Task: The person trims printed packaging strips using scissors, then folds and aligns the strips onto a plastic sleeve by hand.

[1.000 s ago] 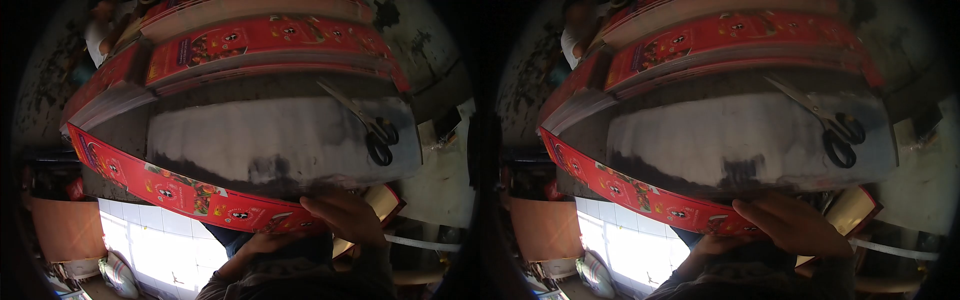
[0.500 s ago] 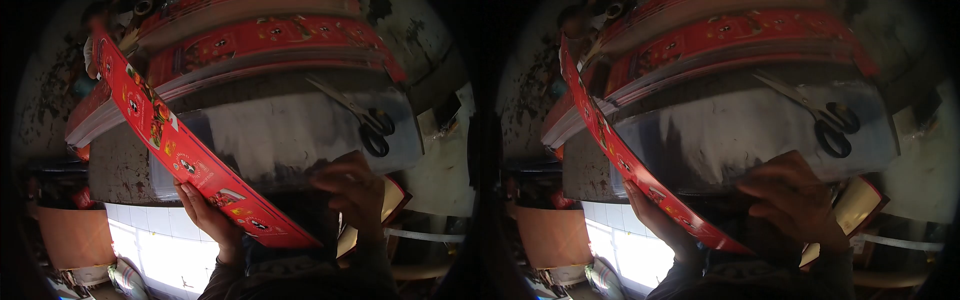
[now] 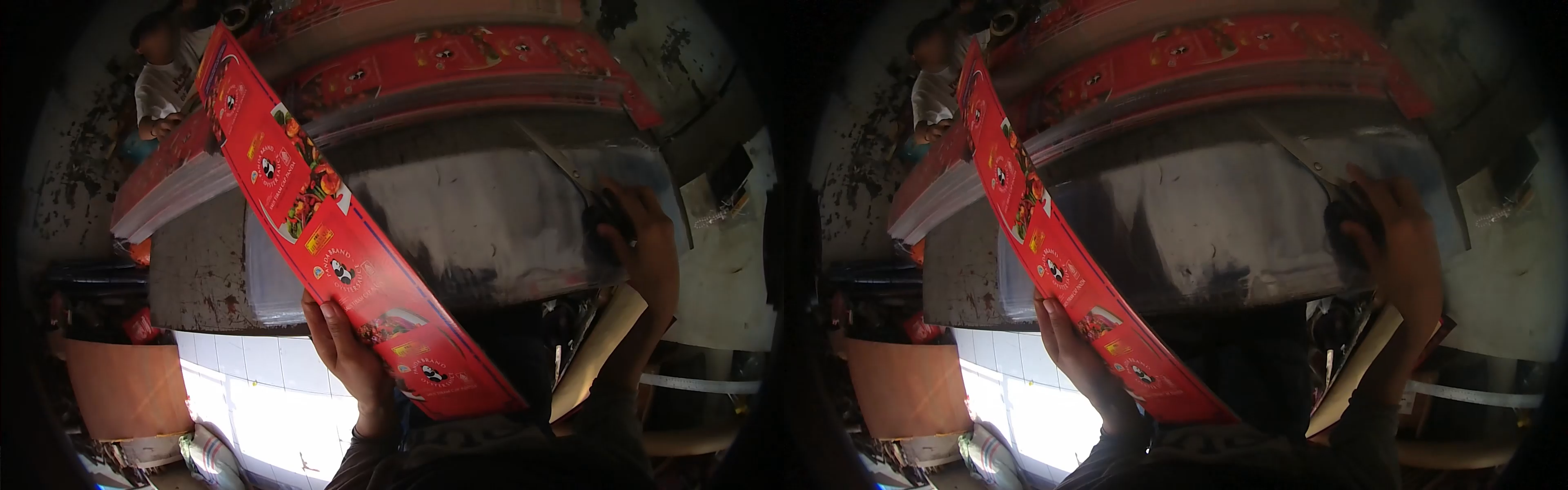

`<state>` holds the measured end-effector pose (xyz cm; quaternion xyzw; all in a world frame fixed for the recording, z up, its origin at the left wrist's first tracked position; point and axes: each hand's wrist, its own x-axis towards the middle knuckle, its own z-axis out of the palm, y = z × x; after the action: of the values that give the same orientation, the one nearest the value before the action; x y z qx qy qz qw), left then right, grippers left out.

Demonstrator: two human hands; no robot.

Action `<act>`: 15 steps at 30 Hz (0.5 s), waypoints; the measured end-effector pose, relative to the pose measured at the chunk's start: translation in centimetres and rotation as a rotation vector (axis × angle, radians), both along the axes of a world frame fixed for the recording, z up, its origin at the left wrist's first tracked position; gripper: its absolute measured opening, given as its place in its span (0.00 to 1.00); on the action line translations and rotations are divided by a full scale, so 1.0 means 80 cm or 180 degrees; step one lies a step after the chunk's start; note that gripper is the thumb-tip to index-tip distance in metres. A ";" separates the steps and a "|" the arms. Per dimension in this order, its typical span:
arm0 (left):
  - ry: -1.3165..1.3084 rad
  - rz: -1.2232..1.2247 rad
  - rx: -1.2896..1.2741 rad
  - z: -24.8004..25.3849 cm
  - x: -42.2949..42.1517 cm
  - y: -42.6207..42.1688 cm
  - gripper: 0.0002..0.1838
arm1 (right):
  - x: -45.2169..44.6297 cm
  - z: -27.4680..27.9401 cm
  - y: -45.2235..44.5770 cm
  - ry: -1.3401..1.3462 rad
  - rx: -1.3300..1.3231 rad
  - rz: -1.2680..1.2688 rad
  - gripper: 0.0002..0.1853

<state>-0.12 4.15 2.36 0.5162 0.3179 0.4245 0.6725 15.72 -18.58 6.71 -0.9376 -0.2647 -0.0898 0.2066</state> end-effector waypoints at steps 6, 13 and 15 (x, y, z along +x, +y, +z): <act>0.0065 -0.0159 0.0239 -0.003 -0.006 0.003 0.15 | -0.014 0.024 -0.018 0.1152 0.0572 -0.0039 0.29; -0.0090 -0.0304 0.0270 -0.001 -0.007 0.008 0.14 | -0.076 -0.015 0.008 0.3066 0.3446 0.0759 0.40; 0.0030 -0.0270 0.0352 0.002 -0.005 0.007 0.15 | -0.104 -0.027 0.037 0.4034 0.3793 0.0323 0.31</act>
<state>-0.50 4.75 2.53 0.5676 0.2749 0.4102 0.6588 7.37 -15.65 4.51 -0.5338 -0.0503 0.3347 0.7749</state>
